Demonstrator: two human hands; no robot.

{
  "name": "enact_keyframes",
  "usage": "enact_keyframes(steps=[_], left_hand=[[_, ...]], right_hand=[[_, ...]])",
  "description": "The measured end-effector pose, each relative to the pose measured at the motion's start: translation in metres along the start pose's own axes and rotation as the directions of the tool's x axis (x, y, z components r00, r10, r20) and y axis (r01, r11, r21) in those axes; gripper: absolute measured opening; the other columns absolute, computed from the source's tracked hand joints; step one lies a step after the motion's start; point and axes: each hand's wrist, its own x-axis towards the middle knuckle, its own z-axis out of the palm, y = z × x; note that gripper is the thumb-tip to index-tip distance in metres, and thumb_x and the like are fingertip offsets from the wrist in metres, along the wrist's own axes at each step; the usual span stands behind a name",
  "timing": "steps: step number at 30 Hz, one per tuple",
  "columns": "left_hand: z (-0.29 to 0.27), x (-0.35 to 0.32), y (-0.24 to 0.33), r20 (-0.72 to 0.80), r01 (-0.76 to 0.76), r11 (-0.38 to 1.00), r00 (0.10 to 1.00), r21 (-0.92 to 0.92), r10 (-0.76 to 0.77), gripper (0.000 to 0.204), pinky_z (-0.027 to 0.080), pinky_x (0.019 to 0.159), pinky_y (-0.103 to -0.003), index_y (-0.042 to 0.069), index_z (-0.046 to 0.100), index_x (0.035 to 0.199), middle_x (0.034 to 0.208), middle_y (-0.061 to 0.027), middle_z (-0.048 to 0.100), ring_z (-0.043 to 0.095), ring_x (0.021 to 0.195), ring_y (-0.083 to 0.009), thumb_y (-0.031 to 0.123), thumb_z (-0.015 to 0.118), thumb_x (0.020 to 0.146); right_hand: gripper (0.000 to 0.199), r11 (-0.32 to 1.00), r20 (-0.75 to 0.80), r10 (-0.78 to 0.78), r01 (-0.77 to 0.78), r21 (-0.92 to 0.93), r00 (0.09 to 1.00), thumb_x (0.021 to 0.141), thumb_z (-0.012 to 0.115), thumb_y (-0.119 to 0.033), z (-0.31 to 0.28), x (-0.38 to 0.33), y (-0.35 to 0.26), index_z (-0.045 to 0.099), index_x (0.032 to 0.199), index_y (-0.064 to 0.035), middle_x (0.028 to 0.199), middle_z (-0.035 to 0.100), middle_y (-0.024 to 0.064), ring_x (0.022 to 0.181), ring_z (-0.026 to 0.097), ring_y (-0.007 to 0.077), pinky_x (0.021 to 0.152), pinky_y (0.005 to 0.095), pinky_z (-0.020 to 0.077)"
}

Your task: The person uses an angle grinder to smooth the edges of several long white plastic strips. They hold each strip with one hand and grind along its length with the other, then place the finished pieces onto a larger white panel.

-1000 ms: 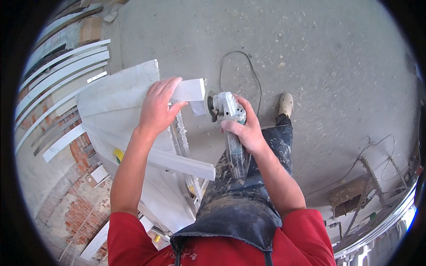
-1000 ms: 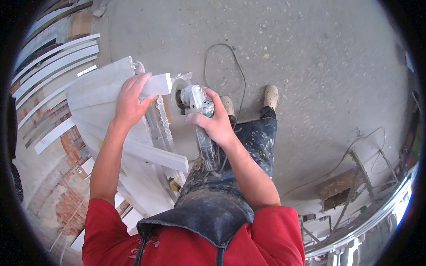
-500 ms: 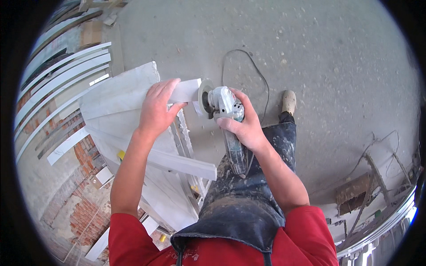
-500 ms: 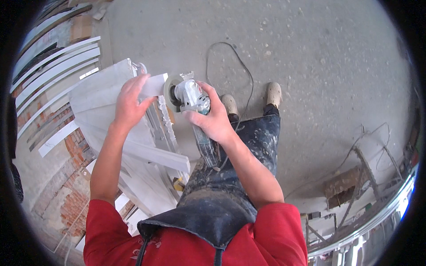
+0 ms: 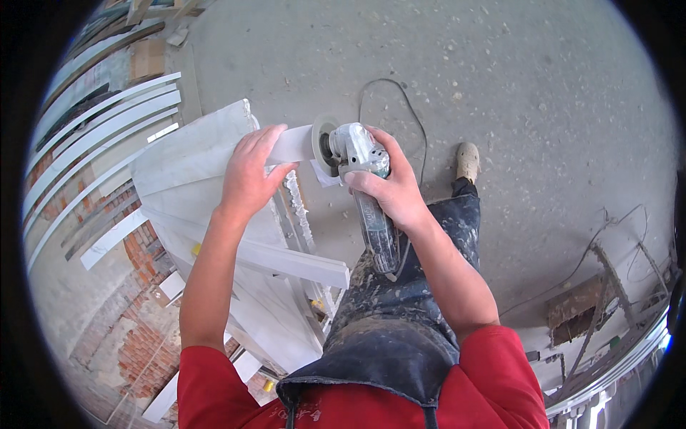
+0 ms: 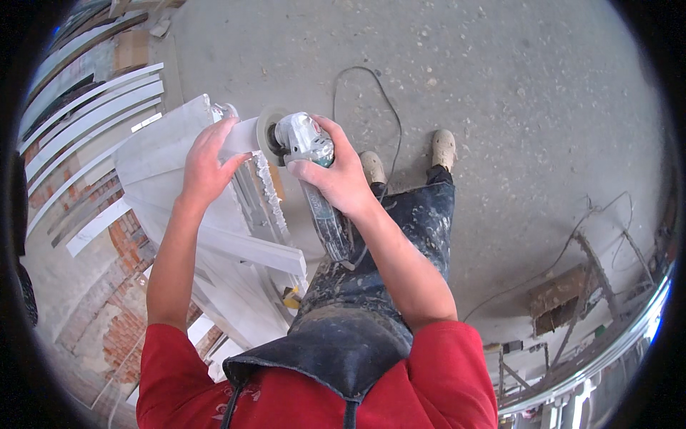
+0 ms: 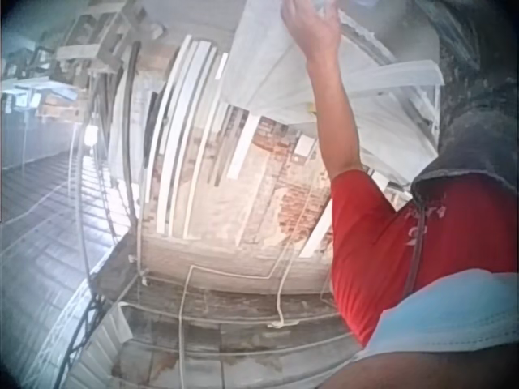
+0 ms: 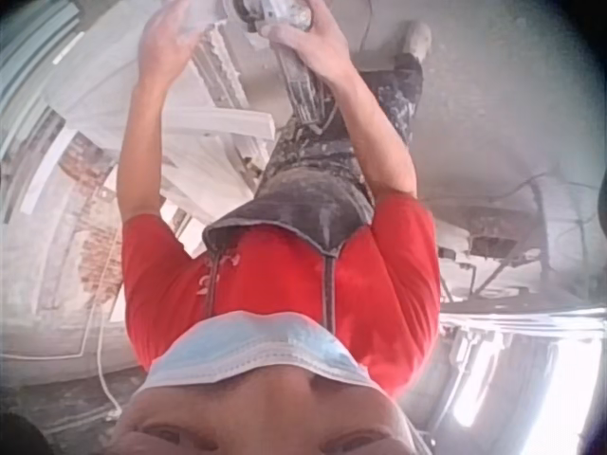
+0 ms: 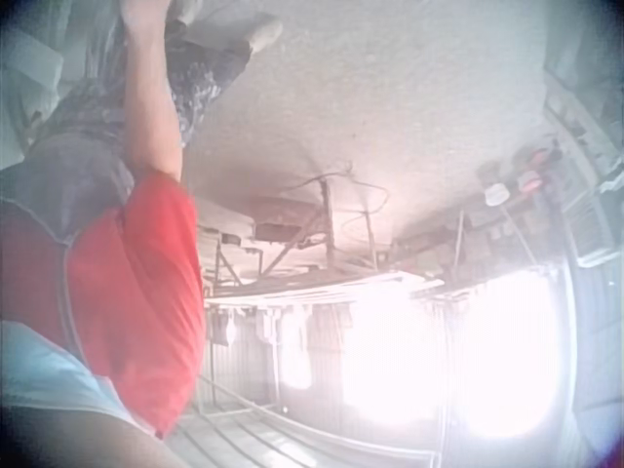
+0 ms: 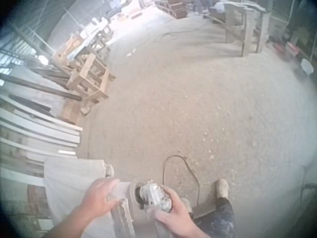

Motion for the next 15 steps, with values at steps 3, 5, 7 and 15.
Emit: enact_keyframes(steps=[3,5,7,15], left_hand=[[0.001,0.001,0.001,0.0,0.008,1.0,1.0,-0.007,-0.008,0.069,0.047,0.108,-0.045,0.003,0.057,0.141,0.139,-0.0197,0.063,0.059,0.128,-0.0381,0.012,0.085,0.079],[0.0,0.001,0.003,0.01,0.028,0.999,1.0,0.02,-0.028,0.07,0.047,0.108,-0.044,0.004,0.057,0.142,0.139,-0.0196,0.063,0.058,0.128,-0.0378,0.012,0.085,0.079],[-0.002,-0.003,0.003,0.022,0.038,0.999,0.999,0.022,-0.039,0.075,0.044,0.112,-0.044,0.004,0.053,0.146,0.143,-0.0196,0.06,0.055,0.132,-0.0377,0.013,0.086,0.079],[-0.008,-0.111,0.069,0.282,0.175,0.984,0.945,-0.016,-0.163,0.097,0.031,0.123,-0.048,0.002,0.038,0.156,0.16,-0.0183,0.042,0.04,0.147,-0.0374,0.029,0.087,0.077]], right_hand=[[0.083,1.0,-0.011,0.027,-0.027,0.008,1.0,0.079,0.082,-0.019,-0.003,-0.005,0.014,0.043,0.15,-0.0016,0.13,0.061,0.0121,0.117,0.058,0.0202,0.103,0.0337,0.0468],[0.083,0.995,-0.032,0.092,-0.091,0.034,0.995,0.079,0.082,-0.02,-0.006,-0.01,0.021,0.044,0.15,-0.0012,0.129,0.061,0.0118,0.116,0.059,0.0199,0.102,0.0333,0.0476],[0.083,0.991,-0.076,0.132,-0.13,0.029,0.988,0.078,0.083,-0.02,-0.008,-0.017,0.027,0.044,0.149,-0.0009,0.128,0.062,0.0115,0.114,0.06,0.0194,0.1,0.0328,0.0485],[0.076,0.977,-0.175,0.213,-0.212,0.022,0.961,0.085,0.074,-0.016,-0.064,-0.065,0.042,0.038,0.152,-0.007,0.114,0.063,0.0138,0.08,0.067,0.0227,0.069,0.0367,0.0588]])
